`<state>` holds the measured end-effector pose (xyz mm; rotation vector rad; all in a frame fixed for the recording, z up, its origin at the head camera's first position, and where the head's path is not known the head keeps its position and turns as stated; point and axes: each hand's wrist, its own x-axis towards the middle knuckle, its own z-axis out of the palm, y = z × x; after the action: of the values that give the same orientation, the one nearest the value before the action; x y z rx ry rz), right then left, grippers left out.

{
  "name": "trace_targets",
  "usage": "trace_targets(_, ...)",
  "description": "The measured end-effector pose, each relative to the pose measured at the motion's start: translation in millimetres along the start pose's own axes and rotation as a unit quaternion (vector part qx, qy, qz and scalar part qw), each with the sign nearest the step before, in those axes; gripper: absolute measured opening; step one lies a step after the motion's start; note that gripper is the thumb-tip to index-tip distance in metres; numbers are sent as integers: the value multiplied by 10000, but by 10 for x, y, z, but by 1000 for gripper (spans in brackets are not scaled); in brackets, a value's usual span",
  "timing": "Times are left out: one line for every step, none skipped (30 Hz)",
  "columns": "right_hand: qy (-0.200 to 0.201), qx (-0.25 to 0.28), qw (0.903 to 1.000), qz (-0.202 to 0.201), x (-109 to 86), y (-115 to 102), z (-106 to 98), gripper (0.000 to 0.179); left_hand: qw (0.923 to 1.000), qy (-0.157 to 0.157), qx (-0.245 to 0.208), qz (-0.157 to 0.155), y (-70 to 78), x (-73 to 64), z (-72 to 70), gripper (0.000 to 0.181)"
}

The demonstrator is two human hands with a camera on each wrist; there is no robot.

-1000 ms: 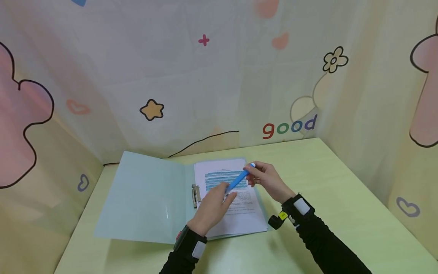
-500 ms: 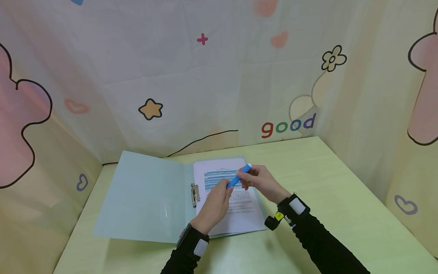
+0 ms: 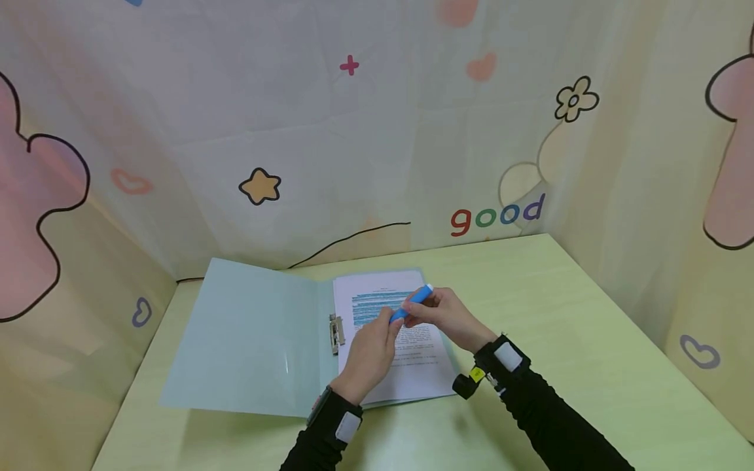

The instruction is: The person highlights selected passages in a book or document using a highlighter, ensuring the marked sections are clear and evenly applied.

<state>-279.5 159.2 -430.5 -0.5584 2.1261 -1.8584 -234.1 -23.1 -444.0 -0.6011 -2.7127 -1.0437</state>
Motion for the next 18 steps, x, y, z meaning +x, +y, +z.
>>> trace_targets(-8,19,10000,10,-1,3,-1,37,10000,44,-10,29,-5,-1,3,26)
trace_targets(-19,53,10000,17,-3,5,-2,39,9999,87,-36,49,-12,-2,8,26)
trace_targets(-32,81,10000,22,-4,8,-2,41,9999,128,-75,59,-18,-3,13,27)
trace_targets(-43,108,9999,28,-5,11,-3,43,9998,169,-107,70,-22,-5,17,26)
trace_targets(-43,126,9999,38,-6,14,-3,44,9997,208,-141,76,-24,-8,20,26)
trace_targets(-55,139,9999,28,-6,19,-3,44,9995,250,-177,86,-27,-11,24,26)
trace_targets(-67,154,9999,23,-8,23,-4,43,9993,298,-209,105,-27,-14,27,26)
trace_targets(-83,171,9998,17,-10,27,-5,41,9990,351,-234,135,-30,-16,32,27)
trace_targets(-91,184,9998,23,-12,32,-6,38,9987,394,-263,161,-31,-19,35,27)
trace_targets(-111,195,9997,5,-15,39,-8,35,9984,445,-292,176,-30,-21,38,27)
trace_targets(-117,211,9997,13,-17,43,-10,32,9981,493,-321,185,-35,-23,43,28)
trace_targets(-127,217,9997,18,-20,47,-12,30,9978,529,-369,182,-39,-25,45,28)
trace_targets(-125,221,9997,33,-24,46,-14,27,9975,564,-404,165,-48,-26,52,29)
trace_targets(-109,206,9997,38,-28,43,-15,27,9972,598,-422,151,-58,-26,57,30)
trace_targets(-92,184,9998,27,-31,37,-15,28,9970,613,-447,128,-64,-28,57,30)
trace_targets(-59,148,9999,21,-32,30,-18,29,9970,629,-442,105,-73,-29,57,30)
trace_targets(1,74,10000,31,-28,21,-19,30,9971,625,-435,82,-82,-27,56,31)
trace_targets(66,-19,10000,22,-25,10,-23,32,9972,608,-423,43,-85,-25,51,32)
